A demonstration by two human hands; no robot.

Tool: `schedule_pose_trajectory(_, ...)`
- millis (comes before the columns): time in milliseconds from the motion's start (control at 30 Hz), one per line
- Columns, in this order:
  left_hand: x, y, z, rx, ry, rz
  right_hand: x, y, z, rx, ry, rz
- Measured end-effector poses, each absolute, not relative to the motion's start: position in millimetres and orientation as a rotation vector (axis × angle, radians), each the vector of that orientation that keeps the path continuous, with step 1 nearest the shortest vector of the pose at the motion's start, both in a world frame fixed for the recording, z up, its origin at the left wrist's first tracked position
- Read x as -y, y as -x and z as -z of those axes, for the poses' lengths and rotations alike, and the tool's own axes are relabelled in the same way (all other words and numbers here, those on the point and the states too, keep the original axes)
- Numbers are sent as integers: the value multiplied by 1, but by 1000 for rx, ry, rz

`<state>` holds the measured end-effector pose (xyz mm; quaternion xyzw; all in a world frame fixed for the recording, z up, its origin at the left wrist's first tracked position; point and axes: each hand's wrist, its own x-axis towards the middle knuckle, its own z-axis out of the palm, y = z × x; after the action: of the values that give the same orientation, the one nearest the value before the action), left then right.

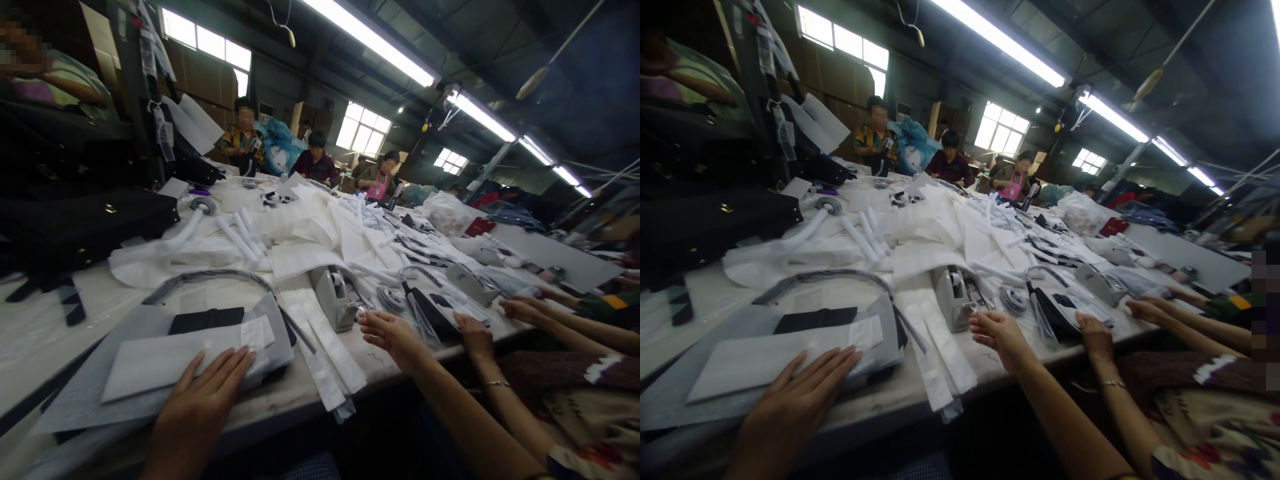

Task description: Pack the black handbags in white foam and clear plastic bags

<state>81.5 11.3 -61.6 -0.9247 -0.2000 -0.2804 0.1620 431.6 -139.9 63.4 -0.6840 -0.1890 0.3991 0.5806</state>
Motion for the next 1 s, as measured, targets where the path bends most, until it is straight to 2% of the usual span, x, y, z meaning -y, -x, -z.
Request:
schedule_pose_trajectory(233, -13, -80, 61, 550, 2621, 794, 136, -434, -7, 524, 1724, -715)
schedule_pose_trajectory(433, -10, -81, 60, 578, 2635, 823, 140, -439, -20, 729, 1823, -608)
schedule_pose_trajectory(633, -6, -82, 55, 600, 2663, 865, 131, -398, -72, 1741, 1767, -440)
schedule_pose_trajectory(767, -1, -83, 49, 646, 2683, 873, 88, -358, -100, 2158, 1474, -603)
schedule_pose_trajectory(867, 4, -87, 43, 718, 2699, 916, 42, -332, -106, 2414, 1331, -671)
schedule_pose_trajectory(1000, 8, -92, 39, 817, 2715, 1095, -21, -313, -95, 2774, 1415, -581)
